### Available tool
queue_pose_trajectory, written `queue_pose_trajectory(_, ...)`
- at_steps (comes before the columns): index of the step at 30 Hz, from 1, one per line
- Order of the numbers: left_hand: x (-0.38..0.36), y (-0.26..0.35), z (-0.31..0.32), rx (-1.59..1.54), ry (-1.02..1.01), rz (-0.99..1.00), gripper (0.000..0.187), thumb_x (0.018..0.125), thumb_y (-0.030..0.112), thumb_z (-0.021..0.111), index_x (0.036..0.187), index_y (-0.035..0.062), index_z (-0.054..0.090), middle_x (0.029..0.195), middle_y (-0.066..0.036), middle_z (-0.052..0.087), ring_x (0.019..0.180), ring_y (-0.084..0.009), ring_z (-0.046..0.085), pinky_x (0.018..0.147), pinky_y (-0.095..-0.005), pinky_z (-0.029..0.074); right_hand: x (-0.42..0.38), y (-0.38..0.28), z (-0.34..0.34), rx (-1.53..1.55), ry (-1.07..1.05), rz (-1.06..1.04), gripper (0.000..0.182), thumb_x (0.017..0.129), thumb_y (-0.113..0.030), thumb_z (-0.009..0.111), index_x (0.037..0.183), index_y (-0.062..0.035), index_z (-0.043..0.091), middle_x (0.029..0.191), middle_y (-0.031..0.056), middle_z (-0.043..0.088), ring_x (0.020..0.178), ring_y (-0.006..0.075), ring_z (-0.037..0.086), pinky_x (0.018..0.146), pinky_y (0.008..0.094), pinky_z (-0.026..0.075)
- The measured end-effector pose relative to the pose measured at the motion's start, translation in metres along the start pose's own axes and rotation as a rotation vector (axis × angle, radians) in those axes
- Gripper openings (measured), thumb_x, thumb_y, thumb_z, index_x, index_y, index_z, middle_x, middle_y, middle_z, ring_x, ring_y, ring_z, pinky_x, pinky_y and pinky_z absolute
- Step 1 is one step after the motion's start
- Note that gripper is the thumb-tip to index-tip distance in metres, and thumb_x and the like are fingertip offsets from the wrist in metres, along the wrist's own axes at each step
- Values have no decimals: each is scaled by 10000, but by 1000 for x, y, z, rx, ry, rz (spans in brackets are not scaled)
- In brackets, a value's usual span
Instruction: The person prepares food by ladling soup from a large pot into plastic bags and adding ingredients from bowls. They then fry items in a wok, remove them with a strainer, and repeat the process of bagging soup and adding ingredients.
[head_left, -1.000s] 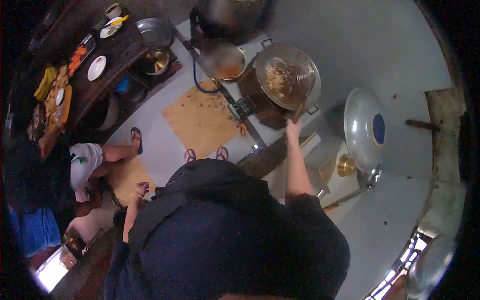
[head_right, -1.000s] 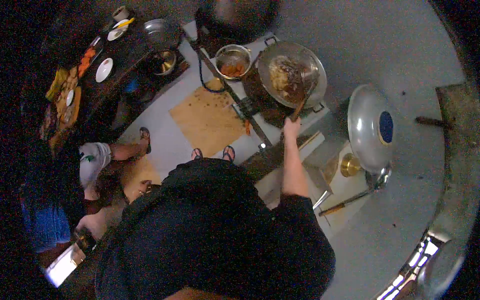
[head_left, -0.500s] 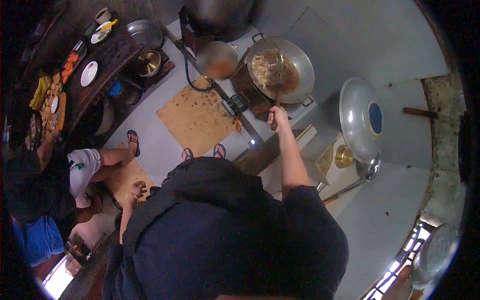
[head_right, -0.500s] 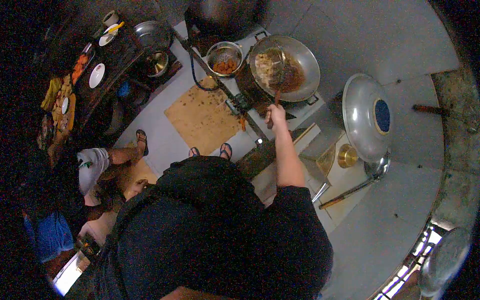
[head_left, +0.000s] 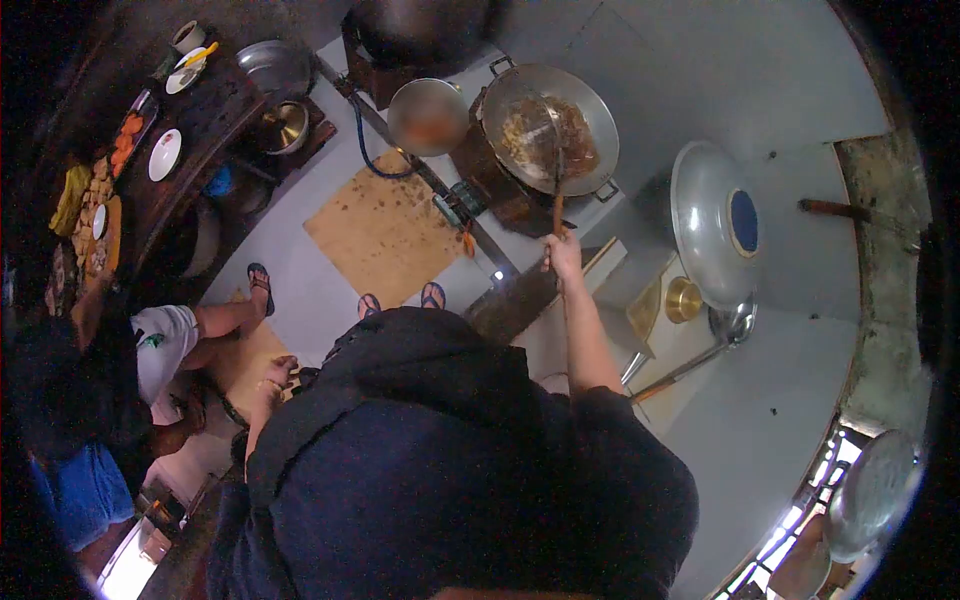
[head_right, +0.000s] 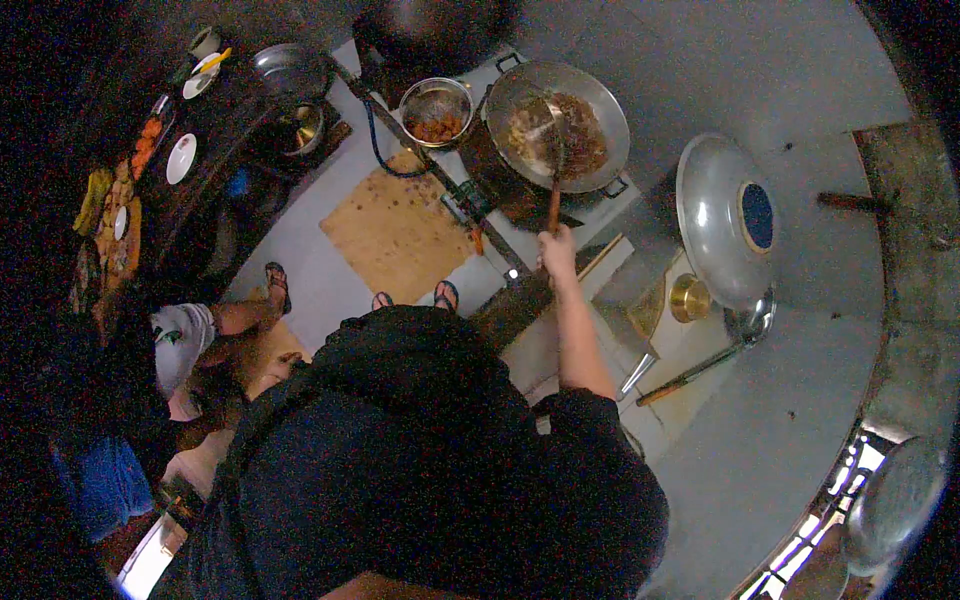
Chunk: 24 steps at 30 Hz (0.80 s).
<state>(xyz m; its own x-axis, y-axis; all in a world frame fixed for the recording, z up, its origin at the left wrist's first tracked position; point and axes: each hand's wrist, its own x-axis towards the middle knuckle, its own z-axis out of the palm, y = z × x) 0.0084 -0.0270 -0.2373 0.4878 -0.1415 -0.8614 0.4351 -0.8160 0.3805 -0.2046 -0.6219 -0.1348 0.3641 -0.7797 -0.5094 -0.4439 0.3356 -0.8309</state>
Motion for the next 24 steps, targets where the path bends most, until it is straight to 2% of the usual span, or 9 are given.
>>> queue_pose_trajectory(5, -6, -5, -2, -83, 5, 36, 342, 816, 328, 536, 1061, 90, 529, 953, -58, 576, 720, -188, 589, 516, -300, 409, 53, 23, -9, -176, 269, -172, 236, 747, -94, 499, 955, -4, 430, 543, 28, 411, 388, 121, 386, 354, 272, 353)
queue_pose_trajectory(8, -28, 6, -3, -12, 23, 25, 335, 817, 315, 538, 1049, 73, 533, 934, -57, 576, 668, -186, 583, 493, -291, 407, 61, 5, -10, 198, 269, -9, 99, 747, -83, 486, 806, -22, 434, 534, 36, 425, 373, 133, 384, 349, 275, 349)
queue_pose_trajectory(10, -31, 4, -4, 14, 42, 15, 334, 819, 307, 537, 1046, 61, 533, 929, -57, 575, 650, -185, 580, 490, -288, 407, 66, -1, -18, 544, 85, 215, 72, 745, -85, 482, 734, -55, 418, 524, 39, 426, 367, 145, 386, 346, 289, 351)
queue_pose_trajectory(12, -14, -21, -2, -91, 34, -13, 331, 823, 303, 534, 1037, 51, 542, 902, -54, 577, 652, -179, 572, 508, -287, 415, 76, 6, -18, 545, 10, 250, 71, 741, -94, 487, 732, -61, 425, 518, 39, 424, 385, 148, 392, 367, 301, 361)
queue_pose_trajectory(15, 8, -58, 1, -244, 21, -57, 327, 829, 298, 529, 1023, 36, 554, 860, -50, 580, 654, -169, 560, 536, -284, 426, 76, 10, -10, 939, -282, 412, 108, 747, -110, 488, 789, -30, 428, 539, 30, 413, 438, 141, 411, 416, 296, 378)
queue_pose_trajectory(17, 8, -62, 1, -153, 36, 21, 312, 830, 298, 532, 1001, 40, 563, 844, -47, 580, 641, -167, 552, 529, -285, 426, 83, 12, 0, 1346, -618, 678, 174, 762, -102, 473, 884, 13, 424, 600, 35, 417, 505, 137, 432, 458, 288, 389)
queue_pose_trajectory(19, 7, -58, 0, -59, 53, 99, 298, 830, 298, 535, 980, 43, 572, 829, -44, 579, 628, -164, 544, 521, -285, 425, 92, 11, 15, 1376, -655, 672, 201, 769, -94, 462, 923, 26, 418, 627, 39, 415, 523, 135, 437, 473, 288, 400)
queue_pose_trajectory(22, -16, -33, 3, -195, 68, -49, 288, 829, 301, 538, 982, 59, 564, 848, -43, 583, 647, -159, 544, 511, -281, 416, 104, 6, 38, 1355, -613, 661, 241, 805, -109, 461, 976, 56, 416, 682, 68, 436, 550, 140, 448, 512, 284, 427)
queue_pose_trajectory(24, -27, -20, 0, -148, 116, -36, 290, 825, 305, 542, 1003, 77, 546, 875, -43, 581, 669, -152, 543, 501, -273, 410, 119, 7, 56, 1060, -345, 697, 273, 828, -155, 489, 977, 64, 423, 692, 86, 454, 560, 153, 462, 516, 272, 435)
